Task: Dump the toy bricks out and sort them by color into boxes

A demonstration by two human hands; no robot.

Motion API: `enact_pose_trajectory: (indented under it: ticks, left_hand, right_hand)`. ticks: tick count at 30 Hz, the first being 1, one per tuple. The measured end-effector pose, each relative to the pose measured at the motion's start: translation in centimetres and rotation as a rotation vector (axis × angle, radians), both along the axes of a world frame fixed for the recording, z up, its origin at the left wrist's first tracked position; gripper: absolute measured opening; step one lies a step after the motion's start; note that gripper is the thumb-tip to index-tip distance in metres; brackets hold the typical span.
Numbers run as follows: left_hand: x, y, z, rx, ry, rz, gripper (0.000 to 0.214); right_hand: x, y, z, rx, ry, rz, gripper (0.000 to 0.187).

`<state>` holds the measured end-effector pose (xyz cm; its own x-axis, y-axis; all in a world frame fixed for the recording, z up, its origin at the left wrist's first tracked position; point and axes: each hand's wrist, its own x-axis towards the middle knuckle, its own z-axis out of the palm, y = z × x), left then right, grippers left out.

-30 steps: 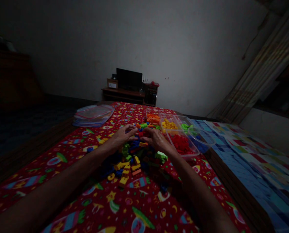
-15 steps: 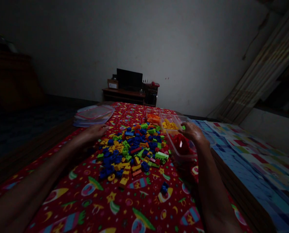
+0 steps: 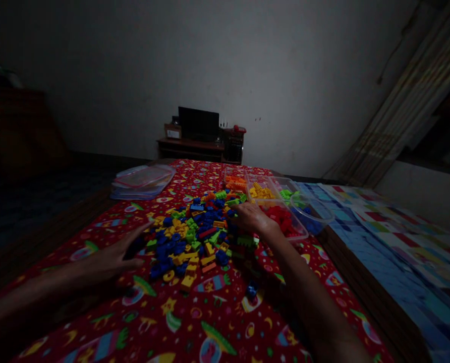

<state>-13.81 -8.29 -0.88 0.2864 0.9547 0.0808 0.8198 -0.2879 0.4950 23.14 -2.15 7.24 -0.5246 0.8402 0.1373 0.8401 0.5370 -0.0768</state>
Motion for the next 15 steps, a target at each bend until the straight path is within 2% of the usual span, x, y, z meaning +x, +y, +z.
enact_pose_trajectory:
  ticks: [3, 6, 10, 15]
  left_hand:
    - [1.9, -2.7, -2.9, 0.205, 0.071, -0.030, 0.113]
    - [5.6, -3.1, -4.2, 0.376, 0.157, -0.092, 0.117]
    - [9.9, -1.2, -3.2, 0.462, 0.147, -0.051, 0.097]
    - [12.9, 0.9, -1.3, 0.511, 0.119, -0.070, 0.092]
  right_hand:
    - [-0.2, 0.2, -0.8, -0.091, -0.082, -0.003, 0.042]
    - [-0.6, 0.0, -1.3, -0.083, -0.104, 0.013, 0.039]
    - [-0.9, -0.5, -1.5, -0.029, -0.082, 0.032, 0.037]
    - [-0.6, 0.0, -2.0, 0.012, -0.046, 0.021, 0.035]
